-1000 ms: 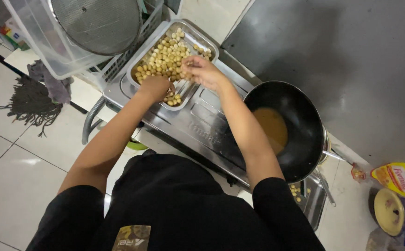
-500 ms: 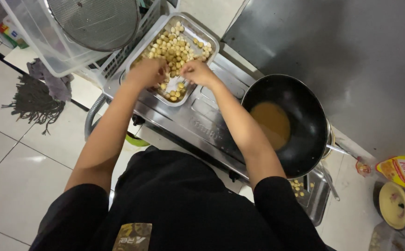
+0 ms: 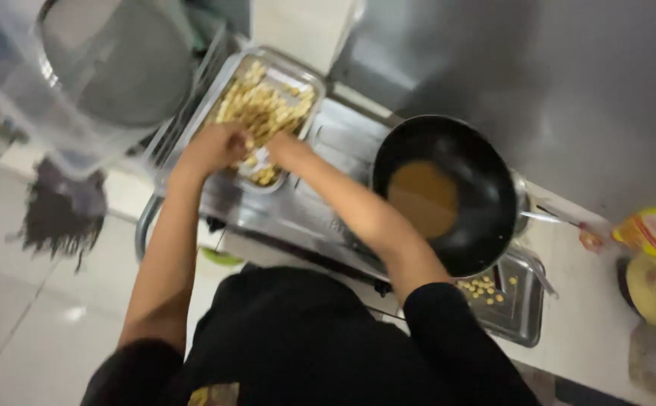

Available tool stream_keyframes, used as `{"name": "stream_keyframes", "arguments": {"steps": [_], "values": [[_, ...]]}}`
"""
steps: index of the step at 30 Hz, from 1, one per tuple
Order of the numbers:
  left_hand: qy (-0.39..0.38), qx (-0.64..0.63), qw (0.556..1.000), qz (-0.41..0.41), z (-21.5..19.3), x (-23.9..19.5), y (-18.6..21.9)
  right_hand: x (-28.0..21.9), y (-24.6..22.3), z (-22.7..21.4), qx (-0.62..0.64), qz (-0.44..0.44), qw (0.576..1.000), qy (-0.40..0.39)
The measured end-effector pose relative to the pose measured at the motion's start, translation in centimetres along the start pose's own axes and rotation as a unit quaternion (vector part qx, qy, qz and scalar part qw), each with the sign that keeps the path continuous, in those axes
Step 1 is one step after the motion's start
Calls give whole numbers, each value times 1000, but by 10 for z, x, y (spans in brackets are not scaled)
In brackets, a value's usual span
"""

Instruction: Frying small round dough balls in a wok and scooping them out with strainers.

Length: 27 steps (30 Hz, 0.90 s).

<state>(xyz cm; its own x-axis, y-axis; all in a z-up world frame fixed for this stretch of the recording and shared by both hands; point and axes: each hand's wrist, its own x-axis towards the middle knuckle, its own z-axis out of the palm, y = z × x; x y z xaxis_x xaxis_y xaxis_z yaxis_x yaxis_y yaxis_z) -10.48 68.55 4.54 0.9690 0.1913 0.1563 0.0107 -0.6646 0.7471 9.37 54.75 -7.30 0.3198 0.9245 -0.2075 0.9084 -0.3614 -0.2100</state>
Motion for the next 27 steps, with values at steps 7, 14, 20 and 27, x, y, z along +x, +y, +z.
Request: {"name": "stream_keyframes", "arguments": {"steps": [7, 14, 20, 27], "values": [[-31, -40, 996, -71, -20, -16, 42, -83, -21, -79, 78, -59, 986, 138], [-68, -21, 996, -54, -8, -7, 122, -298, -31, -155, 106, -2, 963, 247], [-114, -55, 985, 121, 36, 1, 219, -438, 65, -87, 67, 159, 975, 139], [-196, -15, 955, 223, 89, 22, 298, -460, 69, -82, 170, 267, 947, 58]]}}
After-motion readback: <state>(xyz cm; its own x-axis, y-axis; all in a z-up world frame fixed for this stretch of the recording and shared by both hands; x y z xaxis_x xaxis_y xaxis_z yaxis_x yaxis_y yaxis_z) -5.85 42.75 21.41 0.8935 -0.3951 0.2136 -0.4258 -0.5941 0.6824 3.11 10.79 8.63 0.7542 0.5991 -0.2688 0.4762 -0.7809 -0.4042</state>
